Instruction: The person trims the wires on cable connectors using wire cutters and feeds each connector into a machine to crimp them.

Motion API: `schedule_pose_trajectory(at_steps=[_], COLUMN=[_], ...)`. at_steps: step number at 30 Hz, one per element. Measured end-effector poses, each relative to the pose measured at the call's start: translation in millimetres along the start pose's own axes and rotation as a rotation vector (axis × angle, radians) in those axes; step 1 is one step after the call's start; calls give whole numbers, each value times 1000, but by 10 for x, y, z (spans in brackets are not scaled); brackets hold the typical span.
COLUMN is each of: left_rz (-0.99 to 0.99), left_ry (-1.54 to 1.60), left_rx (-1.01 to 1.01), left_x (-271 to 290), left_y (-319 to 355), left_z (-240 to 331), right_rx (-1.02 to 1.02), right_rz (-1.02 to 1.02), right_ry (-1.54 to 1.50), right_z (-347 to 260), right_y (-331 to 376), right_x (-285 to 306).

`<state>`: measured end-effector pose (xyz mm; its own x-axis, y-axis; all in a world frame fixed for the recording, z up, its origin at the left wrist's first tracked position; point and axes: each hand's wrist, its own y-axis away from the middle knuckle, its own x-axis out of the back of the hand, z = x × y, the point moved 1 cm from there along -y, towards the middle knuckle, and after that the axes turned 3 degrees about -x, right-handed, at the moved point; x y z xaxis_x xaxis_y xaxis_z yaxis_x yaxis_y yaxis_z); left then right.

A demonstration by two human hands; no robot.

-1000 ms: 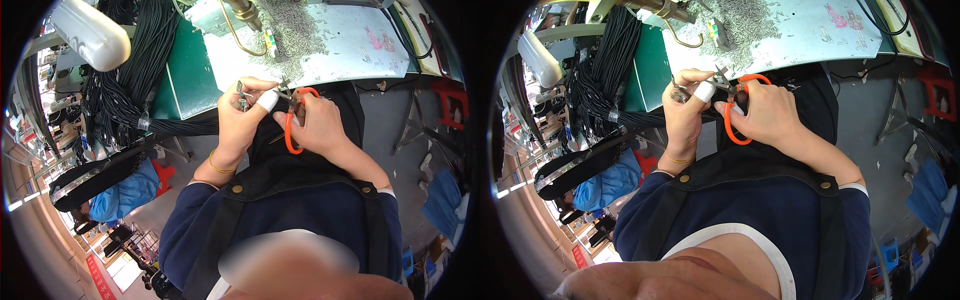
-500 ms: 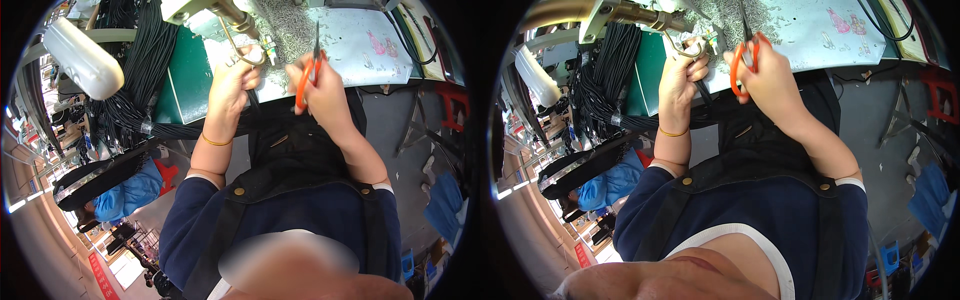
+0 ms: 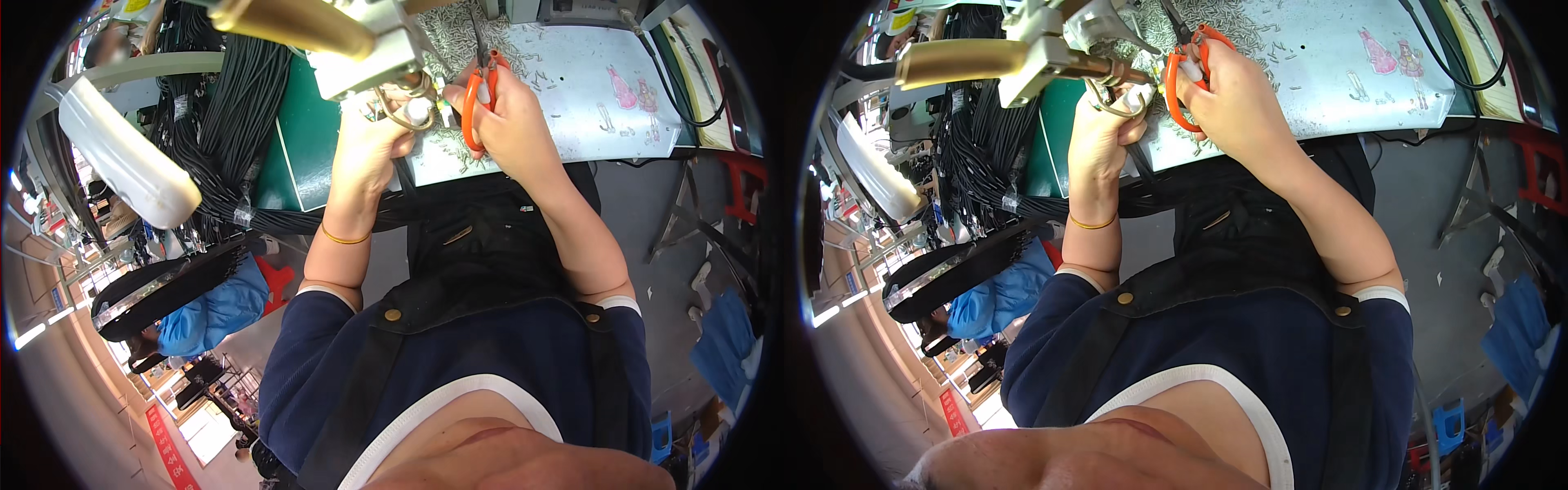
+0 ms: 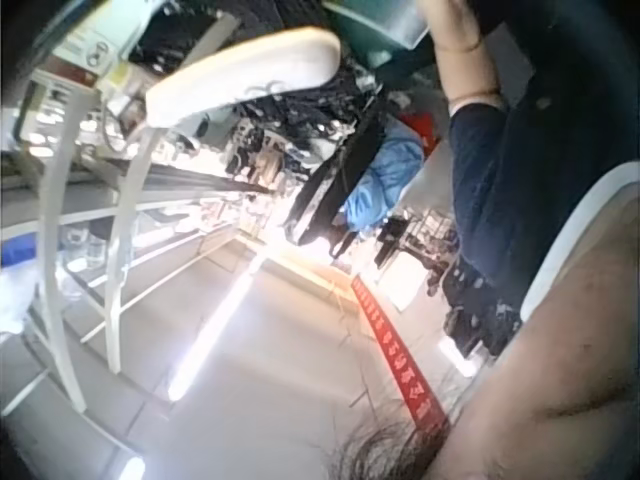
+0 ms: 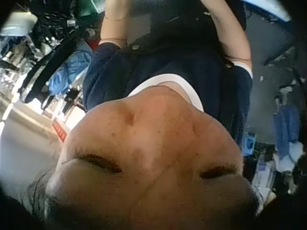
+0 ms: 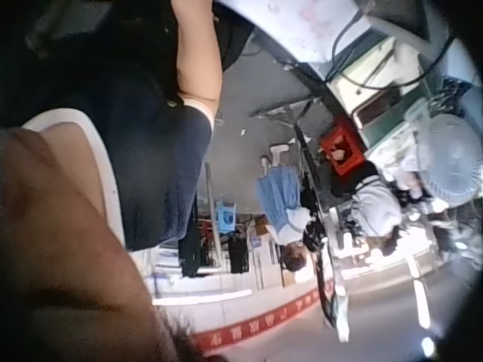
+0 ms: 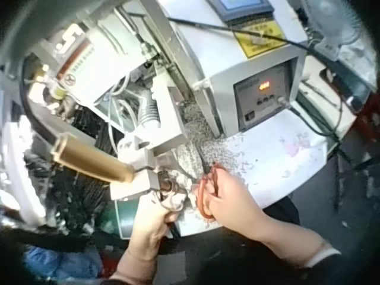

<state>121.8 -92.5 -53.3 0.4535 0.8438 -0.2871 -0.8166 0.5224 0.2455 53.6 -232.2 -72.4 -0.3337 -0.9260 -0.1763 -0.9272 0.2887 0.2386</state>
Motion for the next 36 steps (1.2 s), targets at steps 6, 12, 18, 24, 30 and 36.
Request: schedule_pose_trajectory(at_steps=[6,12,18,24,30,36], left_rz=[90,79,-98,-52,-247,14], left_ry=[-115,-81,58,-217,-396,-594], left_rx=[-75,-49,3,-186,-100,-536], left_x=[-53,12,-3,-112,-198,-234], left_y=[43,32,193,491,661,699], left_z=[13,-26,-16,-97,-213,-163], right_rx=[20,39,162,403,646,181], right_rz=[4,20,-40,293,-53,49], right_ry=[-14,50,-38,346,620,379], right_z=[-35,14,-8,-149,-128,-110], right_y=[9,-12,173,467,525,536], right_x=[-2,5,28,83,64,44])
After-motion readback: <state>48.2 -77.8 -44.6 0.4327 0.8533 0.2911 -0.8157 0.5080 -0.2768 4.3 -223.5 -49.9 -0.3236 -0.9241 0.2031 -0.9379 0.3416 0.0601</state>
